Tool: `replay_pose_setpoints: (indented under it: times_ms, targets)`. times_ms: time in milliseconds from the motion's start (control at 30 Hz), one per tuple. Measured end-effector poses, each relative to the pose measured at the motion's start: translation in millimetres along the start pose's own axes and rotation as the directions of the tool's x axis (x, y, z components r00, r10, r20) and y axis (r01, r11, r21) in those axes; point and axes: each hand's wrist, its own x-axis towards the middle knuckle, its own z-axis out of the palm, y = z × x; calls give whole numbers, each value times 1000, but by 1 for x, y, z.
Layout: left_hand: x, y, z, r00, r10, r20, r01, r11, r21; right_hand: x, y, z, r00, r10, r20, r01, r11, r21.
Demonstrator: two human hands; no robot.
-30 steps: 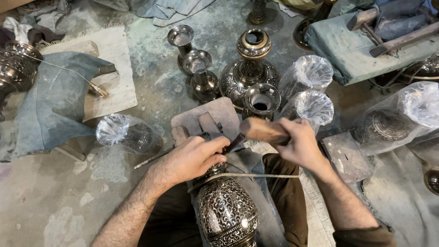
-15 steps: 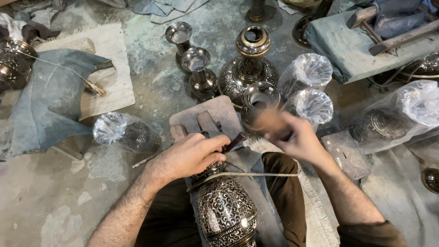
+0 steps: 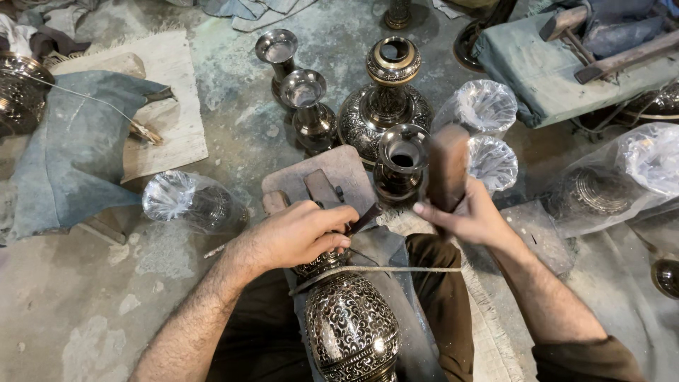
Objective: The person sits on the floor and uses a hammer and chisel to shape the rim of a silver-colored metal vessel. They repeatedly strike the chisel against the vessel's edge while holding it steady with their other hand.
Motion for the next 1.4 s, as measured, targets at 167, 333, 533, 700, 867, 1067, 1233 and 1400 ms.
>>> replay_pose_setpoints:
  times_ms: [167, 333, 533, 700, 867, 1067, 1233, 1400]
  targets:
    - [3, -3, -1, 1000, 17, 22, -16, 999, -28, 1, 5, 1, 996, 61, 73, -59, 998, -27]
    - [4, -4, -2, 998, 59, -14, -60, 998, -32, 2, 9, 2, 997, 65, -35, -60, 991, 117]
    - [2, -3, 0, 992, -126, -13, 125, 992, -27, 3, 9, 2, 918, 391, 61, -388, 860, 330]
    - [-2, 2, 5, 992, -94, -86, 90, 995, -48, 13, 14, 15, 992, -34, 121, 52, 987, -150]
    - [-14, 5, 9, 987, -53, -148, 54, 999, 3, 9, 12, 23, 965, 182, 190, -134, 961, -242]
    - [-14, 10, 8, 984, -9, -178, 13, 1000, 18, 11, 0, 5, 969, 247, -27, -248, 968, -33]
    - [-14, 21, 14, 972, -140, -186, 128, 989, -77, -5, -7, 5, 994, 109, -29, -108, 994, 33]
    - [-12, 26, 21, 963, -92, -253, 131, 981, 144, -46, -12, 36, 984, -26, -177, 152, 643, 750]
